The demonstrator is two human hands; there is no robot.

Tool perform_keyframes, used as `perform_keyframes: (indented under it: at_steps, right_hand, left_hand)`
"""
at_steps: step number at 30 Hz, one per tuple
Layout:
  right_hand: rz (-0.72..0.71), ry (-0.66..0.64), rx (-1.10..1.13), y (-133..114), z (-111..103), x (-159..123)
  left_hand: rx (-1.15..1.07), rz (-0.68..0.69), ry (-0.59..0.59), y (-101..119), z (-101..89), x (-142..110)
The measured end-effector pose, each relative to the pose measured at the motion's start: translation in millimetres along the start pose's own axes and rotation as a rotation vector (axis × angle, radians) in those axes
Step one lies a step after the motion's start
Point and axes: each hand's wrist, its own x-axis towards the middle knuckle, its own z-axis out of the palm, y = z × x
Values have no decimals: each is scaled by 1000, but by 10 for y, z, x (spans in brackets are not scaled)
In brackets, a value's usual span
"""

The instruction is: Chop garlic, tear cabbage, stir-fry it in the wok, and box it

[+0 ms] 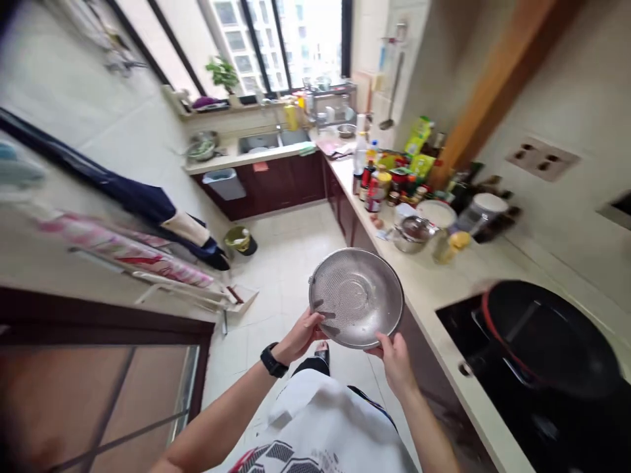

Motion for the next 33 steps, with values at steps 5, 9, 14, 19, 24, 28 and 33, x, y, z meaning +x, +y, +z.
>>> perform_keyframes:
  at_steps: [5,9,14,19,24,28,33]
  right_hand:
    - [110,-236,-56,-179,1287,637]
    - [190,-366,-128,-373,2044,1179]
    - [205,-393,-223,-424,2611,2290]
    - [209,-269,-239,-284,3145,3795]
    - [236,-238,-275,-860,4106,4881]
    - [118,-342,-315,-1582,4882,5484]
    - [10,-162,-338,-1620,5144,6201]
  left_hand:
    - [-55,18,168,775,-842,456]
    - [-183,45,306,1275,-1346,894]
    - [-346,110,487,2007,-2089,1833]
    - [-412,108,603,3090,-2938,3051]
    - [-395,178,741,4542,-3519,4176]
    - [-405,197,768,5731,-3866,5257]
    - [-321,149,612,6977,-3905,7344]
